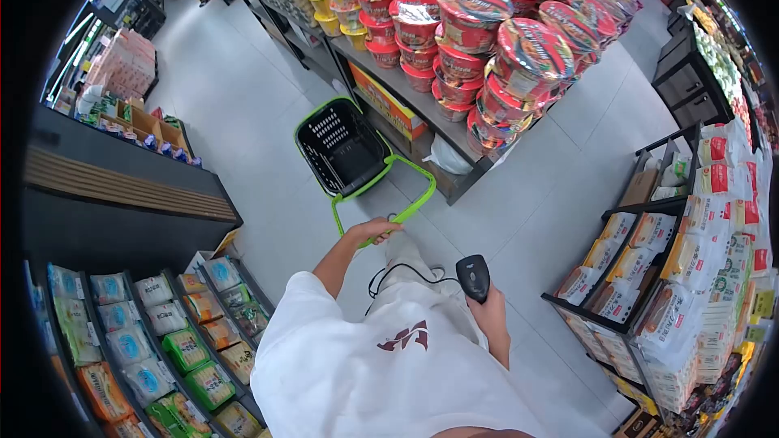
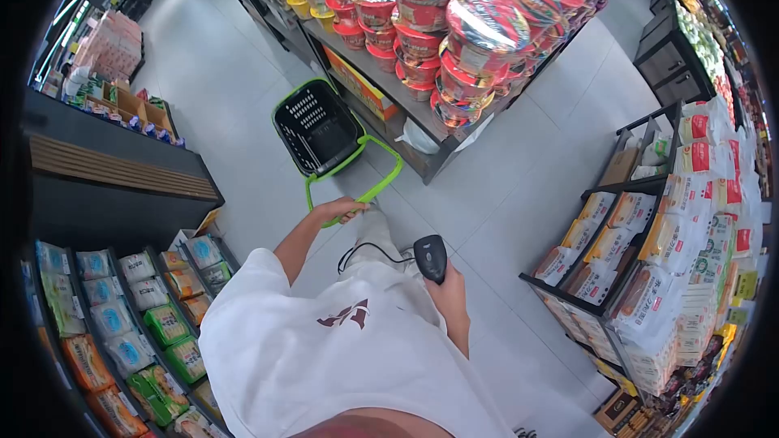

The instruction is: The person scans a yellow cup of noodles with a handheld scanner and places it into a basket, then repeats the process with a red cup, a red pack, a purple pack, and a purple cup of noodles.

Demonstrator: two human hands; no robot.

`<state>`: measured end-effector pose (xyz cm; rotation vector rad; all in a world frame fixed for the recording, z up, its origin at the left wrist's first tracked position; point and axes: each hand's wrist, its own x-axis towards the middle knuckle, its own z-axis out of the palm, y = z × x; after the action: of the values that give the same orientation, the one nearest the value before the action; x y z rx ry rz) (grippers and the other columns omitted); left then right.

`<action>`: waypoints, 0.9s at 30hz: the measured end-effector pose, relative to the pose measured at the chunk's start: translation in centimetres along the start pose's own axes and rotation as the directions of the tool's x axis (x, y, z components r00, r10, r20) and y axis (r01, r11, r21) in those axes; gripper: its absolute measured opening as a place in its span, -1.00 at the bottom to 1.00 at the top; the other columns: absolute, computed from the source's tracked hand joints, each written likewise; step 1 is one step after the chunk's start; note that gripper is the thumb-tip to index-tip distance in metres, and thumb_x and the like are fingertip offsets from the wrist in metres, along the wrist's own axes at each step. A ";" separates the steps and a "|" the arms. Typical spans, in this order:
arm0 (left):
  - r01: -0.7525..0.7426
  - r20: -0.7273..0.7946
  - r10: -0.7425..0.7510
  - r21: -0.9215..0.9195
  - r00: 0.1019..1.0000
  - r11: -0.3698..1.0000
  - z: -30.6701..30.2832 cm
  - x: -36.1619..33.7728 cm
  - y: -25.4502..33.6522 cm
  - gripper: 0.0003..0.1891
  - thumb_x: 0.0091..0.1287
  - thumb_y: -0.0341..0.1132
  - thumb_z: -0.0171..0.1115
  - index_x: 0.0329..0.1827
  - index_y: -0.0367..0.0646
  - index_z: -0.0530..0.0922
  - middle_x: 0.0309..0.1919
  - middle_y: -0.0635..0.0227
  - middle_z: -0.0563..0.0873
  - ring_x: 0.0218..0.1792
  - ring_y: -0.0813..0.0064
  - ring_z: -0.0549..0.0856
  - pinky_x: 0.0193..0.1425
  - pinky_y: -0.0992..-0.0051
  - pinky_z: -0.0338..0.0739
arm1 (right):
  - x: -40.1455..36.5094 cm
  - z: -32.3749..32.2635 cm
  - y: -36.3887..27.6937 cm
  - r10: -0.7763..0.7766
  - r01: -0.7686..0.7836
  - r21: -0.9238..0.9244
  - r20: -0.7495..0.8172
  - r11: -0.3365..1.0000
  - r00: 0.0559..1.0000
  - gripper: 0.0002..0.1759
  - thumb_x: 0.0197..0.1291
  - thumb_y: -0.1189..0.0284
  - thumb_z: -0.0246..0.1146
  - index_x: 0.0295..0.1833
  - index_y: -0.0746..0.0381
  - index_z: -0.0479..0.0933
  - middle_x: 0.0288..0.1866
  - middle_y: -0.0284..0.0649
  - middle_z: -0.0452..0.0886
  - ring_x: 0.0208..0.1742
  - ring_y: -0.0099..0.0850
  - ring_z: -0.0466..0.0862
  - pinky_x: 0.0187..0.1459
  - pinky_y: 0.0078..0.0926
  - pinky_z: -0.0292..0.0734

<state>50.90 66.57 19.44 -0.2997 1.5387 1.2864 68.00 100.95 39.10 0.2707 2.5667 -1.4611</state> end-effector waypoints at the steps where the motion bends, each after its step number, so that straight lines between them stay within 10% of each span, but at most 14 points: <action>1: -0.007 -0.048 0.007 0.003 0.999 1.000 0.5 -0.9 0.1 -0.54 0.25 0.15 0.37 -0.49 0.02 0.41 -0.66 0.60 0.36 -0.66 0.70 0.33 -0.59 0.57 0.15 | 0.1 -0.6 -0.6 -0.012 0.012 0.041 0.000 0.999 1.000 -0.64 0.02 0.50 0.39 -0.04 0.39 0.58 -0.33 0.06 0.70 -0.30 -0.09 0.71 -0.18 -0.30 0.57; 9: 0.047 -0.145 -0.038 0.061 0.989 0.997 9.6 -3.9 -2.2 -0.49 0.13 0.17 0.45 -0.56 -0.01 0.41 -0.67 0.54 0.39 -0.70 0.65 0.34 -0.65 0.55 0.12 | 1.5 -4.4 -0.7 -0.054 0.069 0.266 -0.066 0.961 0.996 -0.65 0.06 0.47 0.41 -0.03 0.39 0.60 -0.32 -0.05 0.74 -0.29 -0.29 0.73 -0.16 -0.37 0.57; 16: -0.154 -0.259 0.244 0.325 0.934 0.933 18.3 -1.6 3.8 -0.59 0.24 0.03 0.41 -0.30 -0.21 0.68 -0.43 0.39 0.63 -0.36 0.52 0.59 -0.30 0.45 0.47 | 5.2 -9.3 0.5 -0.046 0.067 0.280 -0.078 0.958 0.996 -0.65 0.07 0.46 0.46 -0.04 0.39 0.62 -0.26 -0.08 0.75 -0.22 -0.36 0.74 -0.12 -0.39 0.59; 19: -0.230 -0.228 0.248 0.103 0.942 0.968 19.7 4.5 6.6 -0.67 0.28 -0.01 0.39 -0.44 -0.05 0.56 -0.62 0.54 0.50 -0.65 0.63 0.40 -0.59 0.48 0.21 | 6.9 -11.8 2.2 -0.066 0.073 0.296 -0.035 0.953 0.997 -0.63 0.05 0.46 0.47 -0.03 0.39 0.62 -0.23 -0.06 0.75 -0.19 -0.31 0.75 -0.11 -0.38 0.59; 22: -0.015 -0.002 0.015 -0.137 1.000 0.990 20.6 8.1 10.5 -0.67 0.30 -0.06 0.38 -0.51 0.01 0.48 -0.69 0.61 0.38 -0.71 0.66 0.31 -0.62 0.48 0.14 | 8.4 -15.9 3.4 -0.043 0.032 0.225 0.042 0.974 0.998 -0.63 0.06 0.44 0.46 -0.03 0.37 0.62 -0.20 -0.01 0.75 -0.18 -0.25 0.76 -0.09 -0.36 0.59; 27: 0.064 -0.040 -0.086 -0.375 0.996 0.925 23.8 10.4 13.4 -0.64 0.30 -0.12 0.37 -0.54 0.07 0.37 -0.73 0.64 0.25 -0.74 0.70 0.20 -0.63 0.49 0.03 | 11.7 -24.0 4.8 -0.027 0.019 0.138 0.051 0.990 0.998 -0.66 0.07 0.42 0.43 -0.05 0.36 0.62 -0.25 0.00 0.74 -0.20 -0.21 0.76 -0.10 -0.32 0.59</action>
<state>49.83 95.69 21.76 -0.6373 1.3057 1.5177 56.32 124.89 44.32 0.2184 2.4395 -1.6341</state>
